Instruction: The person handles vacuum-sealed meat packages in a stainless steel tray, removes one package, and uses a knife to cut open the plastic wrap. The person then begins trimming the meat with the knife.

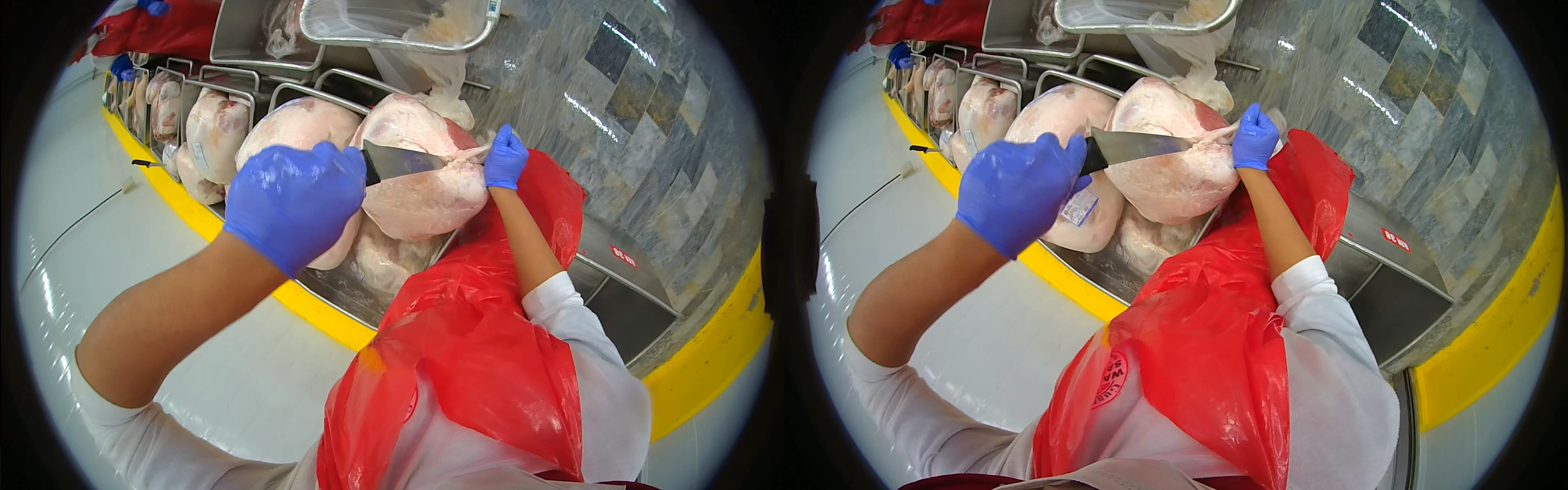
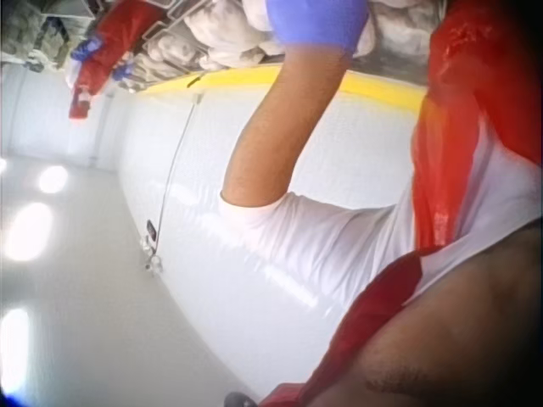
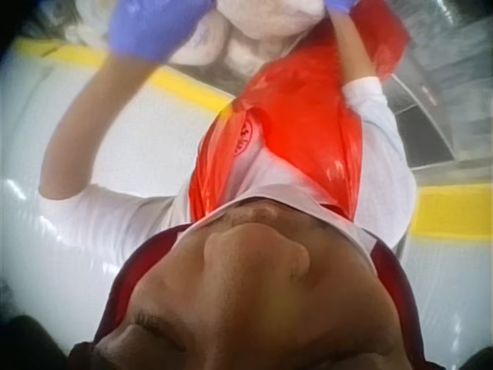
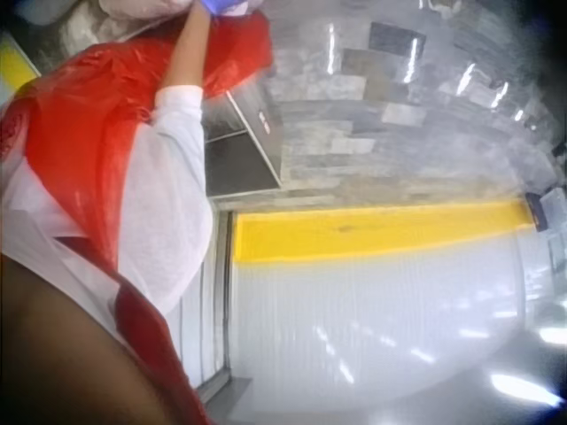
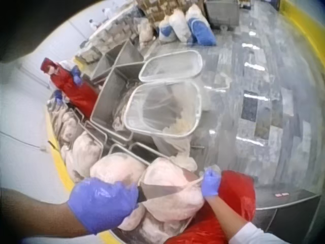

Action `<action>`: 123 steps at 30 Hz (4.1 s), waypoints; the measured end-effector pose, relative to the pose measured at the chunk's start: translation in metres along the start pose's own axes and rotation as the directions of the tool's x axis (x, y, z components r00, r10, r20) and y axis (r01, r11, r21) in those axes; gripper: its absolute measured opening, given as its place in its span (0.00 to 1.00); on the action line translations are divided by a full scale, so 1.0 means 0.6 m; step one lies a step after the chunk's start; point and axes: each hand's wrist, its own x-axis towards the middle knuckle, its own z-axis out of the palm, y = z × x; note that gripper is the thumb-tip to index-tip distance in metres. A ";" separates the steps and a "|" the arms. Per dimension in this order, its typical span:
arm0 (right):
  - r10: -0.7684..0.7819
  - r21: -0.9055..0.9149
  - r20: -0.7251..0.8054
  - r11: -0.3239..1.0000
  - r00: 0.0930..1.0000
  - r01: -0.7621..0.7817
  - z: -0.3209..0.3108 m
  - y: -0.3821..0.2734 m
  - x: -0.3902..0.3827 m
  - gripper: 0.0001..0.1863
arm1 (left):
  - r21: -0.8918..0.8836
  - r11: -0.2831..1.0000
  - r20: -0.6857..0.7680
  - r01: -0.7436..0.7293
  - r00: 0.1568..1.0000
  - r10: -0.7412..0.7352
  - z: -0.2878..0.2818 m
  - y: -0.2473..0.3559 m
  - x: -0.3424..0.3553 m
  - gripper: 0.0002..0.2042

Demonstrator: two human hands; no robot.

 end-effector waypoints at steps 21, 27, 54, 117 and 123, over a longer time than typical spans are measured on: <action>0.052 0.082 -0.276 0.996 0.960 -0.030 -0.008 0.030 -0.002 0.29 | -0.323 0.909 -0.055 0.263 0.954 -0.295 0.172 0.083 -0.061 0.25; 0.077 0.061 -0.282 0.996 0.956 -0.062 -0.002 0.028 -0.004 0.25 | -0.123 0.983 -0.126 0.133 0.981 -0.148 0.065 0.056 -0.018 0.19; 0.132 0.052 -0.376 0.991 0.917 -0.121 0.005 0.028 0.006 0.28 | -0.580 0.796 -0.115 0.174 0.950 -0.291 0.274 0.007 -0.015 0.23; -0.029 -0.752 -0.181 0.648 0.983 -0.119 -0.037 0.102 -0.035 0.11 | 0.047 0.983 -0.200 -0.178 0.962 0.184 -0.026 -0.040 0.061 0.18; 0.055 -0.533 -0.233 0.828 0.971 -0.175 -0.028 0.131 -0.048 0.11 | -0.114 0.929 -0.134 -0.352 0.932 0.337 -0.011 -0.044 0.072 0.20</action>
